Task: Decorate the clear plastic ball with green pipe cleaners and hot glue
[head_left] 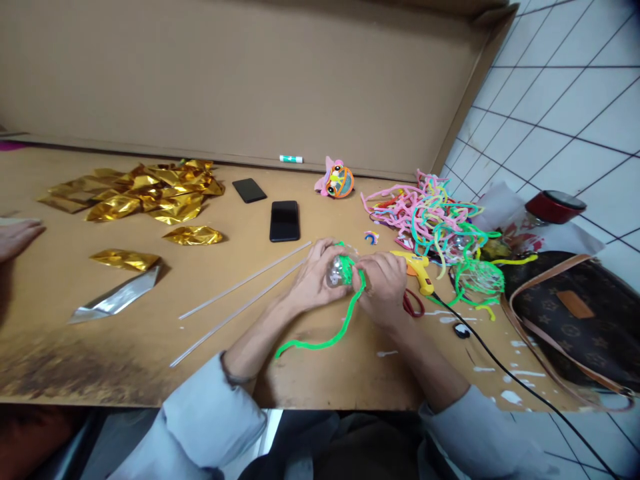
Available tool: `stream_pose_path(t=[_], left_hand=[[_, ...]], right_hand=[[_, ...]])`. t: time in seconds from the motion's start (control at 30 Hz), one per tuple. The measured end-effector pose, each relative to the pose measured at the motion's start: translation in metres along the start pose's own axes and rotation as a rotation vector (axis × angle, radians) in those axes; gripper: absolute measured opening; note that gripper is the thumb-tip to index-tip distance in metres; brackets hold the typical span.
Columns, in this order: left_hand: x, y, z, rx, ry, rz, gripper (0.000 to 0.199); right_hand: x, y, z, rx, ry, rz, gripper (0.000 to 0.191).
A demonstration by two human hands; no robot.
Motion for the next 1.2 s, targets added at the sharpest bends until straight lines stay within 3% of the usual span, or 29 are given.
stream_pose_path(t=[0.3,1.2], left_hand=[[0.001,-0.003,-0.001,-0.012,0.027,-0.084,0.061],[-0.001,0.012,0.006,-0.144,-0.047,-0.071,0.045]], right_hand=[[0.004,0.005,-0.006,-0.095,0.038,-0.079,0.013],[0.009,0.004,-0.011,-0.077,0.076,-0.191,0.014]])
Point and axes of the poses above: each hand's wrist, its own x-axis away from the middle knuckle, its own z-axis out of the back of the hand, y = z × x, the point moved 2 cm from there along -x, towards the middle knuckle, and after that the axes turned 3 degrees about -x, right-handed, at the moved point
